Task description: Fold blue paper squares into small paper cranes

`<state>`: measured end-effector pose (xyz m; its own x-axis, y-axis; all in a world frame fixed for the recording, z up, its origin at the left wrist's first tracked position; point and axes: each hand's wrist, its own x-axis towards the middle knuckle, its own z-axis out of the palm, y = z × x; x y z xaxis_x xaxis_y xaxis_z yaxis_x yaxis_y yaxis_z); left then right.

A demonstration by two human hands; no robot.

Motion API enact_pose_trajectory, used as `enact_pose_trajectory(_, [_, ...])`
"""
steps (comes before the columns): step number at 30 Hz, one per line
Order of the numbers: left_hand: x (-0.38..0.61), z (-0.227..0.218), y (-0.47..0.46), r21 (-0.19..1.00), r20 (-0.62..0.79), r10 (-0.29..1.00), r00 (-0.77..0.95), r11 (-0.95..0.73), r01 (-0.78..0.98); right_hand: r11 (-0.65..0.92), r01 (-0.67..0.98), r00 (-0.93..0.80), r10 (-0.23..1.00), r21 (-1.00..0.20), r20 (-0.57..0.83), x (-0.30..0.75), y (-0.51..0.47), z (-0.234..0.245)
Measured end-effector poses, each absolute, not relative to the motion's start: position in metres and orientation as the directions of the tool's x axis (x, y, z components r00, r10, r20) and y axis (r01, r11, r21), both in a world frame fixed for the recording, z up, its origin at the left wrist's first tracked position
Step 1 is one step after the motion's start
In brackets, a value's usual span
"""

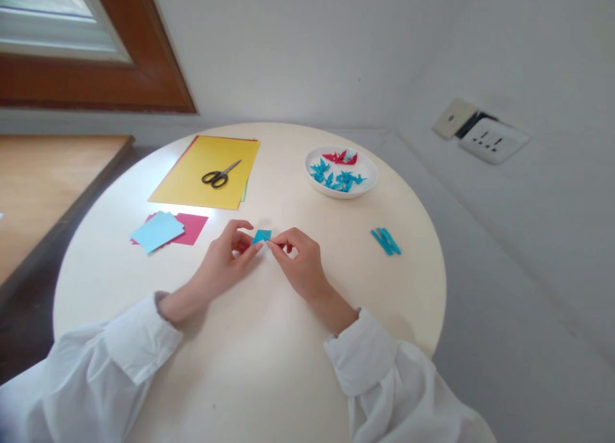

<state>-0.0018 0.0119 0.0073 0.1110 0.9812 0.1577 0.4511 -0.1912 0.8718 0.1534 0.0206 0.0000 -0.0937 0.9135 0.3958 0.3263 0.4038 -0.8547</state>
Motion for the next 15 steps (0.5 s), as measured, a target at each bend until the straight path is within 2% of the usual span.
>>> enact_pose_trajectory(15, [-0.0036,0.0093,0.0112,0.913,0.125,0.982,0.145,-0.171,0.371,0.5,0.283,-0.114,0.865,-0.818,0.489,0.151,0.0185,0.0013])
